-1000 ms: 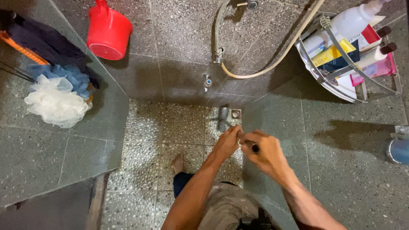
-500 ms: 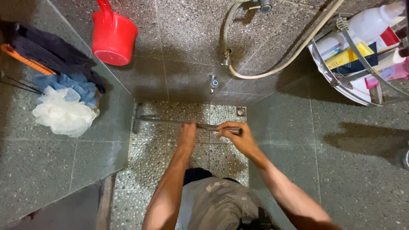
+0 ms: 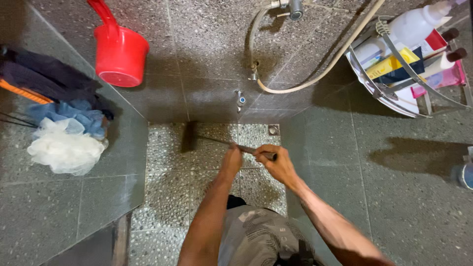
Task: The person sweeps the kitchen floor using a brush and then scrubs the bathroom floor with the brush.
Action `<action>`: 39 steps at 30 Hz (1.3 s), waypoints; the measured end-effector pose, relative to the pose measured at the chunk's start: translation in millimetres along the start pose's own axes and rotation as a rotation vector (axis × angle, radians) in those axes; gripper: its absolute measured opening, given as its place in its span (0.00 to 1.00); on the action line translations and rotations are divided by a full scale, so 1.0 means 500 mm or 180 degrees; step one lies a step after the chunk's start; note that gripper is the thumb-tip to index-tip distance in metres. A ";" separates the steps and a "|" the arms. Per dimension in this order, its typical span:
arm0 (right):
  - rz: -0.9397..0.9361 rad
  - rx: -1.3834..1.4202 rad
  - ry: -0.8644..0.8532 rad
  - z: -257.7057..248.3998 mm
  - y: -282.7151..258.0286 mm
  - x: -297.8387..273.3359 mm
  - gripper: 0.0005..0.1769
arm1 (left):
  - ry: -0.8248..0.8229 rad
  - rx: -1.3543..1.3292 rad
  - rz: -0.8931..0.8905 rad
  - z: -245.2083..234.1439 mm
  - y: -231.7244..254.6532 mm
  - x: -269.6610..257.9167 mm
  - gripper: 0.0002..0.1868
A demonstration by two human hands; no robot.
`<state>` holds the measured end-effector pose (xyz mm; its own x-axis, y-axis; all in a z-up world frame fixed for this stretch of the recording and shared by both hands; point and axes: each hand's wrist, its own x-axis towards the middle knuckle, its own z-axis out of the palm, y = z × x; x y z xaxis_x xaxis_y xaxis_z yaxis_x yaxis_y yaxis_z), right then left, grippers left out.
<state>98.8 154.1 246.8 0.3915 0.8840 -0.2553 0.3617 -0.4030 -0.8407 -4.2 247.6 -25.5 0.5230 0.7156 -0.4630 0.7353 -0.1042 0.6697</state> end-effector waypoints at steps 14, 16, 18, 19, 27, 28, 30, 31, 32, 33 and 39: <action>-0.0278 -0.1163 0.0573 -0.205 -0.086 -0.157 0.11 | -0.0463 -0.0696 0.1346 0.040 0.345 -0.171 0.28; 0.0138 -0.1208 0.0491 -0.235 -0.121 -0.201 0.10 | -0.0168 -0.0444 0.1788 -0.011 0.375 -0.228 0.25; 0.0542 -0.1245 0.0390 -0.247 -0.139 -0.219 0.09 | -0.0175 -0.0351 0.1607 -0.060 0.390 -0.276 0.24; 0.0190 -0.1067 0.0449 -0.249 -0.139 -0.228 0.09 | -0.0177 -0.0267 0.1423 -0.081 0.391 -0.295 0.22; 0.0127 0.1111 0.0116 -0.118 0.025 -0.174 0.09 | 0.0374 0.0658 0.0880 -0.155 0.228 -0.303 0.22; 0.0191 0.1177 0.0142 -0.090 0.051 -0.162 0.09 | 0.0330 0.0838 0.0803 -0.154 0.198 -0.295 0.29; 0.0697 0.0941 0.0053 -0.041 0.101 -0.140 0.10 | 0.0126 0.0739 0.0408 -0.131 0.151 -0.255 0.29; 0.1194 0.0698 -0.0049 -0.025 0.123 -0.132 0.12 | -0.0063 0.0638 0.0005 -0.108 0.130 -0.232 0.29; 0.1199 0.0699 -0.0052 -0.015 0.144 -0.131 0.12 | -0.0067 0.0638 0.0001 -0.080 0.108 -0.215 0.29; 0.0775 0.0763 -0.0014 -0.008 0.159 -0.134 0.11 | -0.0076 0.0650 0.0206 -0.050 0.086 -0.207 0.24; 0.0524 0.0295 0.0539 -0.068 0.119 -0.197 0.10 | -0.0223 0.0323 0.0923 0.124 0.095 -0.142 0.19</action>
<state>110.5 34.8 238.1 0.5776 0.7530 -0.3153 0.2054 -0.5079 -0.8366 20.1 148.9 3.1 0.7430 0.5971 -0.3023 0.5886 -0.3678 0.7199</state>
